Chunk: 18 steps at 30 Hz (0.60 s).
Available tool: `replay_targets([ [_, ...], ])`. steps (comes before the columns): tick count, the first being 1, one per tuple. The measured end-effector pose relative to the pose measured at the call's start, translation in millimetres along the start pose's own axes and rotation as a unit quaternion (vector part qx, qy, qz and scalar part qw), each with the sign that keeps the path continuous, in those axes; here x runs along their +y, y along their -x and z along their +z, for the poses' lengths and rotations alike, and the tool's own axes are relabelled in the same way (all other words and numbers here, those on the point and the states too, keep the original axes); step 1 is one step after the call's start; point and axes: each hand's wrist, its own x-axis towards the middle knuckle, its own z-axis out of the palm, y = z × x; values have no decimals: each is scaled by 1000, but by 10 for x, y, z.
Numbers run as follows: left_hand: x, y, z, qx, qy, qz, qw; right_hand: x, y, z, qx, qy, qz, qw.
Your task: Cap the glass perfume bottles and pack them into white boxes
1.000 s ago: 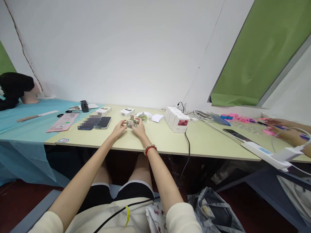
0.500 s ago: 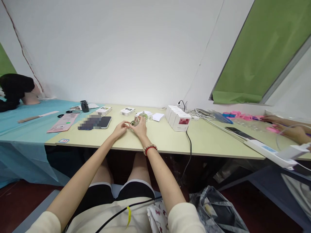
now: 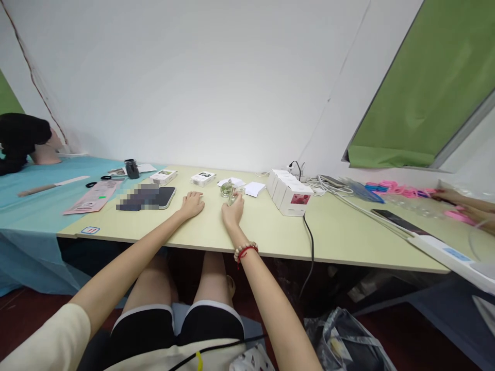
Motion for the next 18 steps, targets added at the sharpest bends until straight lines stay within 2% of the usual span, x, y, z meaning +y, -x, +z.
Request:
replay_targets([
  [4,-8,-245,112,-8,-29,8,1000,-93,43,6,-105,-49,-67,991],
  [7,-45,-409,162,30,-47,4,998,-193,99,-3,-120,-34,-132,983],
  [9,-100,-515,173,41,-67,16,997,-230,117,-21,-113,-12,-142,983],
  [14,-243,-725,163,6,-87,34,996,-175,82,-55,-37,38,-81,995],
  [18,-285,-729,147,17,-93,72,993,-75,39,-48,14,52,-4,999],
])
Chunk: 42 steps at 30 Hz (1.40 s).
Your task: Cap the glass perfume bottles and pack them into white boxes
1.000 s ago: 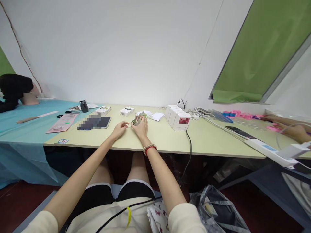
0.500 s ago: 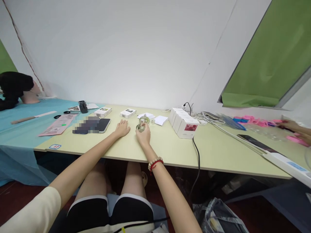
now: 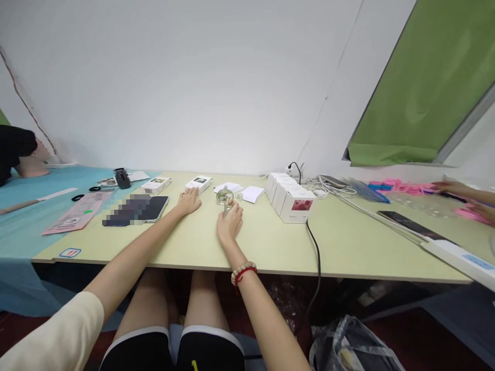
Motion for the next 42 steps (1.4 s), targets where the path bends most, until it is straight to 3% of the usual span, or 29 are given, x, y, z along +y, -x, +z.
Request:
replay_targets([
  [4,-2,133,-36,10,-12,30,999,49,-22,19,-12,-41,15,999],
  [8,-6,268,-95,23,4,-26,999,-8,-7,7,-54,-65,10,996],
  [13,8,312,-126,83,49,-79,992,-142,30,-39,-36,-67,-13,997],
  [18,7,184,-117,102,88,-129,982,-178,26,-60,-15,-96,-13,995],
  [21,-34,47,-215,123,99,-169,973,-161,23,-63,-4,-126,-43,991],
  [25,-135,-200,-524,159,31,-98,982,-119,9,-61,-8,-177,-42,983],
  [28,-221,-408,-758,123,-28,-21,992,-71,-38,-32,-12,-220,6,975],
  [32,-258,-502,-877,38,-35,-37,998,-4,-144,41,-7,-326,78,942],
  [35,-148,-312,-814,31,-10,-49,998,12,-181,68,-10,-362,138,922],
  [37,-4,-71,-745,70,35,-63,995,-8,-150,56,-26,-317,116,941],
  [40,254,358,-679,228,147,-151,951,-76,-38,8,-70,-183,-7,981],
  [42,397,622,-679,313,206,-197,906,-125,37,-20,-106,-110,-77,985],
])
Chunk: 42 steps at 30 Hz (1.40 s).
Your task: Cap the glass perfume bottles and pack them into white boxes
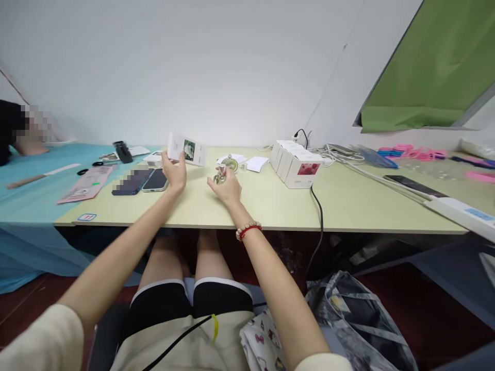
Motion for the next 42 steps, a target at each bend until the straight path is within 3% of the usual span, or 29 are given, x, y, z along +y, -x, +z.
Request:
replay_targets([
  [4,65,305,-278,75,44,24,996,-50,51,21,-76,93,-15,993],
  [9,68,447,-482,56,41,109,992,-5,25,-4,-15,134,39,990],
  [12,46,483,-443,23,100,162,981,14,17,-44,12,128,79,989],
  [16,6,490,-305,-19,110,219,969,5,12,-59,0,125,119,985],
  [23,9,524,-287,35,25,197,979,53,0,-42,1,89,113,990],
  [27,65,573,-325,-57,-24,210,976,90,-22,-60,98,13,106,989],
  [31,90,599,-307,-176,-71,245,951,34,-23,-79,178,-36,29,983],
  [37,64,574,-267,-216,-78,189,955,-90,-8,-124,230,-85,-46,968],
  [42,69,604,-258,-236,-93,253,934,-134,-17,-193,285,-102,-82,950],
])
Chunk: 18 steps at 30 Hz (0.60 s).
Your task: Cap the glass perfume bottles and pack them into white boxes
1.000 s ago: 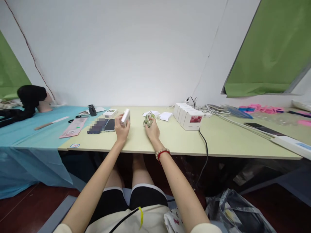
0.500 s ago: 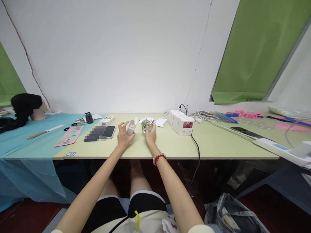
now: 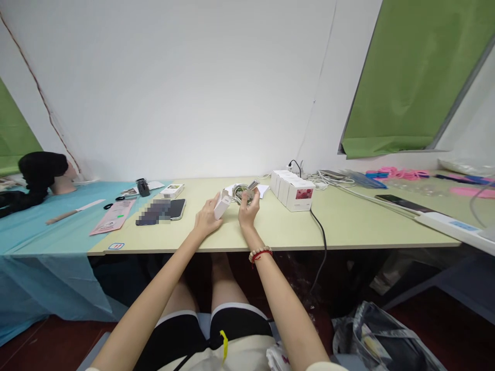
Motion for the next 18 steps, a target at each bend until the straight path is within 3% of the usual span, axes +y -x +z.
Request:
replay_targets([
  [7,14,22,35,67,-124,46,989,36,-35,-11,38,22,30,999],
  [14,57,13,13,97,-82,37,991,70,28,42,-115,40,2,993],
  [18,59,18,22,118,-67,22,991,58,35,54,-146,36,1,989],
])
